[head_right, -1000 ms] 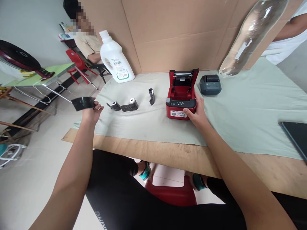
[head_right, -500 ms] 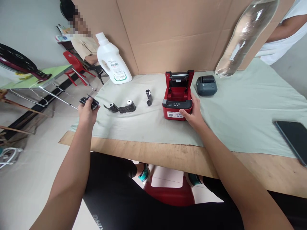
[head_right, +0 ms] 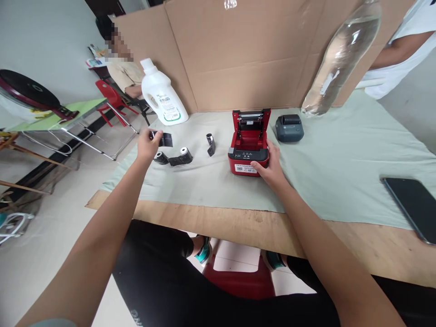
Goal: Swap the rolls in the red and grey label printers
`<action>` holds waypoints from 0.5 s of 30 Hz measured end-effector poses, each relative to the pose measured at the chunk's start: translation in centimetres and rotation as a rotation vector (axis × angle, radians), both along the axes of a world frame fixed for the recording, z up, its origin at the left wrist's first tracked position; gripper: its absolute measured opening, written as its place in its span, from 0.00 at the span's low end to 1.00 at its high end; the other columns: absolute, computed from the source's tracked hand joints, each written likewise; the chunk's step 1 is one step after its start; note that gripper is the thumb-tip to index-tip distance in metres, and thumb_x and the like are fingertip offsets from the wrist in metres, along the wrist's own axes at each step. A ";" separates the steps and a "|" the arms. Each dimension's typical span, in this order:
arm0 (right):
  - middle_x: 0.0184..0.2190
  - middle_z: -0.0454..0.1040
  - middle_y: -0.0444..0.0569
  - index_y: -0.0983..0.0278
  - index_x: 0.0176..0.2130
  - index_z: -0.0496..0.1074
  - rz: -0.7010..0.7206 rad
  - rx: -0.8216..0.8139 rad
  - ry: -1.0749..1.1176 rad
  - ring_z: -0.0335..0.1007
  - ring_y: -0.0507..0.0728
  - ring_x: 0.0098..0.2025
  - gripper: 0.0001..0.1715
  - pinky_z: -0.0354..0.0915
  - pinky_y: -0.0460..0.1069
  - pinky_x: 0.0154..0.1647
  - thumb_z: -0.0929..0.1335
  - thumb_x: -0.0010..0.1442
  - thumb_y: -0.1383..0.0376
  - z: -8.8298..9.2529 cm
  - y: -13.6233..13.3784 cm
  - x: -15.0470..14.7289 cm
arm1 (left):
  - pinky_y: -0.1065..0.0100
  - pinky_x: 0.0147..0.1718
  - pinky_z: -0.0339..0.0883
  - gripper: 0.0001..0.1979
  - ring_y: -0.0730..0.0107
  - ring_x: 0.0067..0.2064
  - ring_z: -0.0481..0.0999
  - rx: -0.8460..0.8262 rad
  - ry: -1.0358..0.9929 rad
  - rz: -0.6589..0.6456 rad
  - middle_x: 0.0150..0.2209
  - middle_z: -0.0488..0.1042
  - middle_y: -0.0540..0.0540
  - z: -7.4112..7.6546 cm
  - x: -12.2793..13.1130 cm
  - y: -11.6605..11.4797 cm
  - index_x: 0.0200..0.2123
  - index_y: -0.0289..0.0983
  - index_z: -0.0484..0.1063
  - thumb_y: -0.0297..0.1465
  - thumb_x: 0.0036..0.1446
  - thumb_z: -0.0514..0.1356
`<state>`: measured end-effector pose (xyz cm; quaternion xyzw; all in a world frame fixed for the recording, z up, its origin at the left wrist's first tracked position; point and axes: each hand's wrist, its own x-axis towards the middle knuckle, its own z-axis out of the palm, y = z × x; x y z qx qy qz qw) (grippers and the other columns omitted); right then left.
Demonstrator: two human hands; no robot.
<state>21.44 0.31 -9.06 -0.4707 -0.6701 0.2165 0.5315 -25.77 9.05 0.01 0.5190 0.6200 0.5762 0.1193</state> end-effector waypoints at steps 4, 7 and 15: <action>0.69 0.60 0.59 0.53 0.76 0.53 0.004 -0.011 -0.011 0.52 0.76 0.75 0.65 0.49 0.74 0.77 0.71 0.54 0.28 0.4 -0.2 -0.1 | 0.66 0.33 0.61 0.16 0.65 0.27 0.71 -0.255 0.157 -0.062 0.23 0.68 0.52 0.1 0.6 2.6 0.27 0.40 0.73 0.26 0.45 0.78; 0.68 0.60 0.60 0.53 0.76 0.53 -0.001 -0.013 -0.020 0.52 0.76 0.74 0.65 0.50 0.74 0.76 0.71 0.53 0.27 0.5 -0.2 -0.1 | 0.65 0.34 0.65 0.18 0.59 0.29 0.74 -0.343 0.326 -0.116 0.20 0.68 0.50 -0.5 1.1 3.7 0.22 0.42 0.69 0.28 0.45 0.78; 0.69 0.58 0.60 0.53 0.78 0.47 0.015 -0.010 -0.070 0.52 0.76 0.73 0.66 0.50 0.74 0.76 0.69 0.56 0.27 0.4 -0.1 0.1 | 0.49 0.57 0.69 0.27 0.45 0.58 0.77 -0.860 0.992 -0.300 0.56 0.79 0.33 -1.0 4.5 3.9 0.51 0.39 0.75 0.50 0.73 0.45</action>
